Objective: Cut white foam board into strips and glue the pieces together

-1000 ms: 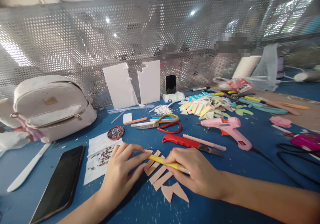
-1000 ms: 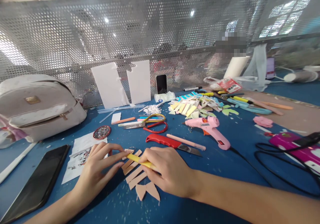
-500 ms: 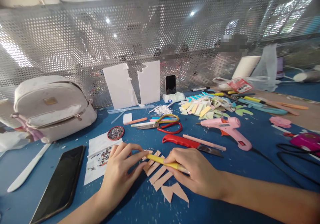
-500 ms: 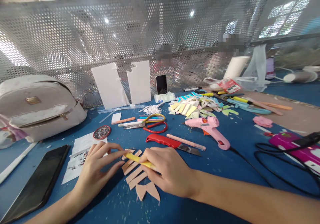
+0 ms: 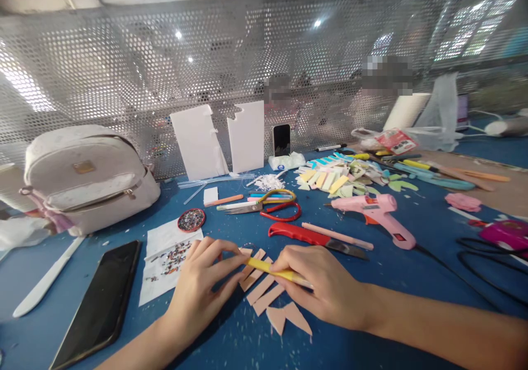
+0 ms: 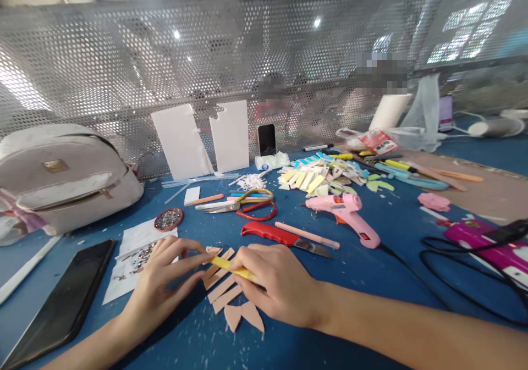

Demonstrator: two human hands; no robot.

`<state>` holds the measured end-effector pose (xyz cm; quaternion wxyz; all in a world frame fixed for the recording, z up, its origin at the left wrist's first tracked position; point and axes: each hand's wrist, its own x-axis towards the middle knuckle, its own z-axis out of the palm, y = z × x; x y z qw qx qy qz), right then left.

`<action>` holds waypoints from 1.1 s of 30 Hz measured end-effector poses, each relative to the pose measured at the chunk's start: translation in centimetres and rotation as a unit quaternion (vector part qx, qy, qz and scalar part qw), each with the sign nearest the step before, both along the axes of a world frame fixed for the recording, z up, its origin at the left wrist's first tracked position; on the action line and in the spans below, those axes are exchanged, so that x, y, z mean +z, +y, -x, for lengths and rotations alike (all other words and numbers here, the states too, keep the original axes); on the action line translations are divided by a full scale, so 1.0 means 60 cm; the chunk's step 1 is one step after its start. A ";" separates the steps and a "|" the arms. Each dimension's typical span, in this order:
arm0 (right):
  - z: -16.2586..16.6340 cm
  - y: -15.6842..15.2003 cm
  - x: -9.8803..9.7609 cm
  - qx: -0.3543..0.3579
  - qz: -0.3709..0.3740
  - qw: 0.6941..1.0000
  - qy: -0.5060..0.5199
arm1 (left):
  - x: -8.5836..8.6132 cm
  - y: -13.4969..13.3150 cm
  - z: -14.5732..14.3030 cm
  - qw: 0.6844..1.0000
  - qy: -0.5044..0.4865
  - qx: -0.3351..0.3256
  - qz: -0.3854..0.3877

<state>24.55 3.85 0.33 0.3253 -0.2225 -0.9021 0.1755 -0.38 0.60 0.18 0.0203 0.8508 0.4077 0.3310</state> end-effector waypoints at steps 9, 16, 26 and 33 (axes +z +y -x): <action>0.001 -0.001 0.000 -0.007 0.003 1.000 -0.006 | -0.001 0.004 0.003 0.998 0.042 0.028 -0.031; 0.002 -0.001 0.000 -0.002 0.002 1.000 -0.003 | -0.001 0.003 0.003 0.998 0.023 0.017 -0.050; -0.001 -0.003 -0.002 -0.001 -0.004 1.000 -0.005 | -0.001 0.005 0.001 0.999 -0.004 -0.002 -0.036; 0.000 -0.003 -0.001 0.001 -0.007 1.000 -0.006 | -0.005 0.008 0.007 0.999 -0.037 0.007 -0.009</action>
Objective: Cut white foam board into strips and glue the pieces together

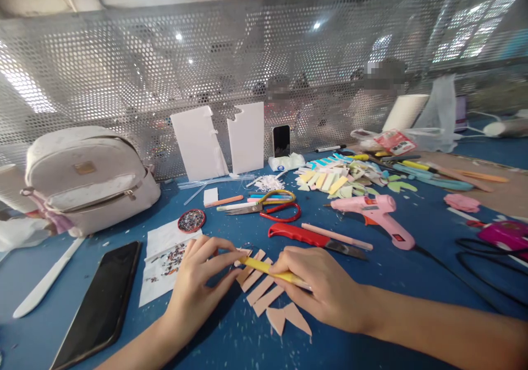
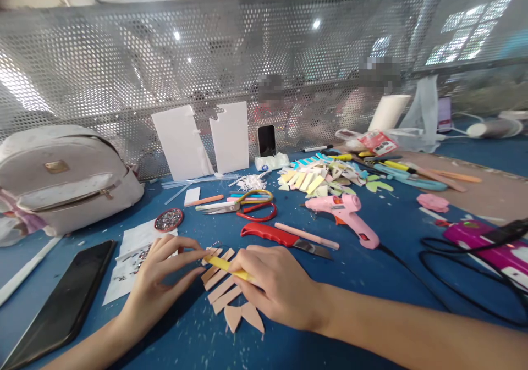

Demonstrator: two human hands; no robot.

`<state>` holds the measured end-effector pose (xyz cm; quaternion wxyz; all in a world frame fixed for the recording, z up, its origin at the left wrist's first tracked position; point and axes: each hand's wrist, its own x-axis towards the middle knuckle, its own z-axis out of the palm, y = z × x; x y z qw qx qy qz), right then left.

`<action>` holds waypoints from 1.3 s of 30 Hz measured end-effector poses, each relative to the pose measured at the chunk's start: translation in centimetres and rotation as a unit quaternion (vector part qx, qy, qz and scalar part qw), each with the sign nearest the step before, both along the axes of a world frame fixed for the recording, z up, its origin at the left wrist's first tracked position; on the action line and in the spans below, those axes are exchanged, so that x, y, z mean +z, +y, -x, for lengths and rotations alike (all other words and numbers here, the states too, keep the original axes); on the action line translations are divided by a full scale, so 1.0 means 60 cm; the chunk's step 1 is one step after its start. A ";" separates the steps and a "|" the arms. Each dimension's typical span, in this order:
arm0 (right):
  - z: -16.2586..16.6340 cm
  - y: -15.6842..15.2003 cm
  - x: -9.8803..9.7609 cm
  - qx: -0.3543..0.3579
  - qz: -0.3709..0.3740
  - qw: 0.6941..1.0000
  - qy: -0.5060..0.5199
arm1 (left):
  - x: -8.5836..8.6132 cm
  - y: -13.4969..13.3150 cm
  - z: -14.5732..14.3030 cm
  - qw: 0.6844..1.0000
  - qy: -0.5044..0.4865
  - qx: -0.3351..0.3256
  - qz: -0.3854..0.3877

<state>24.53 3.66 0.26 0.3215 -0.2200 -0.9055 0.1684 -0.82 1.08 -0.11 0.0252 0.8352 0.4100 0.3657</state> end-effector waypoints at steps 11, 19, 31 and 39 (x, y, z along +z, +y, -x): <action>0.000 -0.001 -0.001 0.000 0.006 1.000 0.001 | 0.002 -0.002 0.000 1.000 0.019 0.021 -0.005; 0.001 0.000 -0.004 -0.003 -0.004 1.000 -0.018 | 0.001 -0.004 -0.010 0.999 -0.036 0.015 0.037; 0.005 -0.004 -0.001 0.004 -0.028 0.999 -0.020 | -0.008 -0.005 -0.029 0.970 -0.189 0.050 0.142; 0.006 -0.004 0.002 0.007 -0.052 0.998 -0.020 | -0.002 -0.006 -0.027 0.969 -0.194 0.050 0.145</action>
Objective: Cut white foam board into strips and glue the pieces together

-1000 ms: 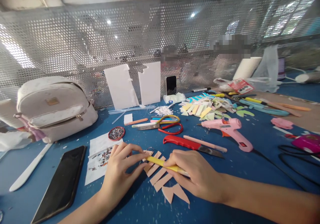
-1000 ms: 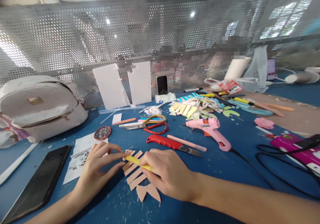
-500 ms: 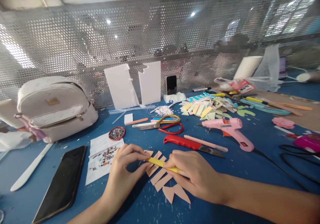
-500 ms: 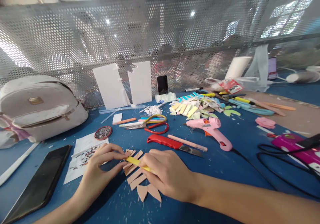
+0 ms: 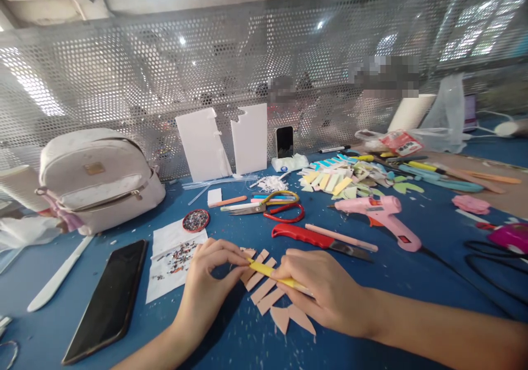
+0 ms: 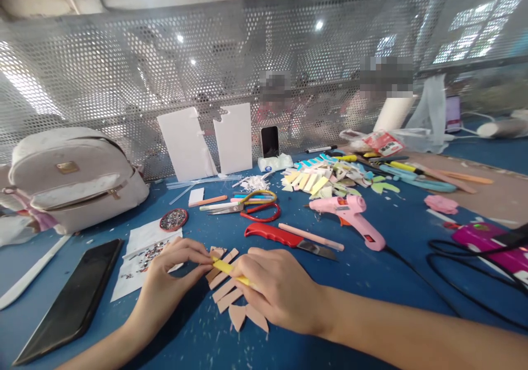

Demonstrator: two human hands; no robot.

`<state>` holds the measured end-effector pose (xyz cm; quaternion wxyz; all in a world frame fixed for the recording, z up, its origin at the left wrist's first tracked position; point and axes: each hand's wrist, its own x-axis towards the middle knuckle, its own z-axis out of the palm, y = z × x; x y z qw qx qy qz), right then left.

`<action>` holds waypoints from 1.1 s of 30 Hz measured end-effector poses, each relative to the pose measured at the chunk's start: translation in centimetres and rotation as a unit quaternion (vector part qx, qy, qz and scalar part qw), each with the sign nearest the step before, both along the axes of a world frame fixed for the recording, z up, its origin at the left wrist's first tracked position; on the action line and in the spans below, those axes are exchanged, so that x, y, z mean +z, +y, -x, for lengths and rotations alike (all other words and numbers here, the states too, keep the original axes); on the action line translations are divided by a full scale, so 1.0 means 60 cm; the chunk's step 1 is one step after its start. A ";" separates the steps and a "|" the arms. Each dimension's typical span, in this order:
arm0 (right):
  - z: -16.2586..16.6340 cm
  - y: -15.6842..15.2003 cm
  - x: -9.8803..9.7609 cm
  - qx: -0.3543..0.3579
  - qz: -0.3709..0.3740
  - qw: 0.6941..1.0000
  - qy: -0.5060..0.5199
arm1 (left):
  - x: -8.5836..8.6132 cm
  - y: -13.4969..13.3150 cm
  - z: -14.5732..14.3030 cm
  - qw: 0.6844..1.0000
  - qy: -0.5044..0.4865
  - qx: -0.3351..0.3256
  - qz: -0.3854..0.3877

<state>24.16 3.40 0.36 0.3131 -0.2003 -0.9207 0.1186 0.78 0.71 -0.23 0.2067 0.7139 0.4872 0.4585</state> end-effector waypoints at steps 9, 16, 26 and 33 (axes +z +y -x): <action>-0.003 0.002 -0.001 -0.004 0.016 1.000 -0.002 | 0.000 0.016 0.008 0.998 -0.043 0.011 0.047; -0.003 0.001 0.002 0.001 0.013 1.000 0.002 | 0.003 0.015 0.008 0.997 -0.044 0.017 0.059; -0.006 0.000 -0.002 0.004 0.009 1.000 -0.001 | -0.003 0.013 0.012 0.994 -0.024 0.066 0.081; -0.006 0.003 -0.002 0.011 0.006 1.000 -0.001 | -0.001 0.011 0.009 0.996 -0.017 0.065 0.063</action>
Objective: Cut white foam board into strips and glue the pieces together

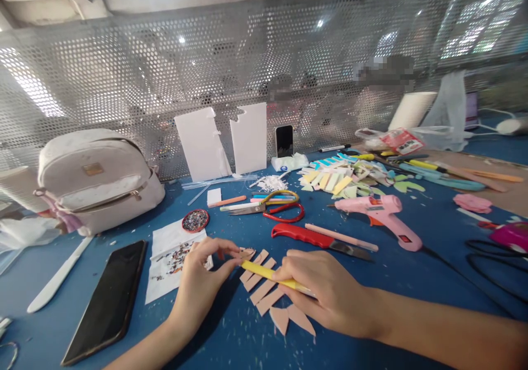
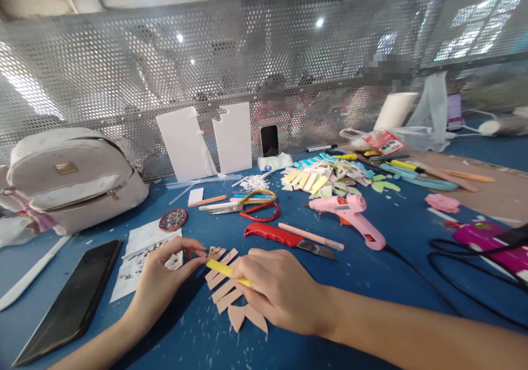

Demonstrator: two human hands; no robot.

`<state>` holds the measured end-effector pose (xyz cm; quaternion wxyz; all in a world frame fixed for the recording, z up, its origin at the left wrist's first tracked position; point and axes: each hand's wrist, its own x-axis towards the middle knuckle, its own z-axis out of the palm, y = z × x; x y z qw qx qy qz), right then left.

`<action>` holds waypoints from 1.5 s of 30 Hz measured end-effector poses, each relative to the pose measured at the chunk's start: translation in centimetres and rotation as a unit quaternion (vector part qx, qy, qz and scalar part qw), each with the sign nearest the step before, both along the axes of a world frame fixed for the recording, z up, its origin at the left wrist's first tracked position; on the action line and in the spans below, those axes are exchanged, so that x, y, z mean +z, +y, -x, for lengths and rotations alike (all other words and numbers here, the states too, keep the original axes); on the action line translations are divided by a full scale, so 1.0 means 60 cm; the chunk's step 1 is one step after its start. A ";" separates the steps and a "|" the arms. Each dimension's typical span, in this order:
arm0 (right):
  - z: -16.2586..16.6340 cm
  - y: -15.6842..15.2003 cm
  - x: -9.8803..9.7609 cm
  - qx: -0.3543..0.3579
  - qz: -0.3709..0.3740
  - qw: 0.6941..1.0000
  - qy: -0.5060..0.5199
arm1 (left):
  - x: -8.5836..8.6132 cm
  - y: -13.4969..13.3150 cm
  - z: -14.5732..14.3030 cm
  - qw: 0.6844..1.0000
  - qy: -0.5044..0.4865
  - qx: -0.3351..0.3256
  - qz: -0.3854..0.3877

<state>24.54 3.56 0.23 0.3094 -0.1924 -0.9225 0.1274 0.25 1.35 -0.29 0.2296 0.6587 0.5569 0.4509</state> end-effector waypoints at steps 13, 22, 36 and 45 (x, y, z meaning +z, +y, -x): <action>-0.004 -0.002 0.004 0.038 -0.019 0.999 -0.031 | 0.005 -0.007 0.003 0.999 0.026 -0.046 -0.010; -0.003 -0.005 0.008 0.056 -0.025 0.998 -0.023 | 0.003 0.000 -0.003 0.999 -0.041 -0.006 0.002; -0.002 -0.006 0.011 0.060 -0.034 0.997 -0.016 | -0.006 0.001 0.011 1.000 0.004 -0.017 -0.009; -0.004 -0.007 0.009 0.072 -0.036 0.997 -0.014 | 0.001 0.000 0.011 0.999 -0.018 -0.047 0.003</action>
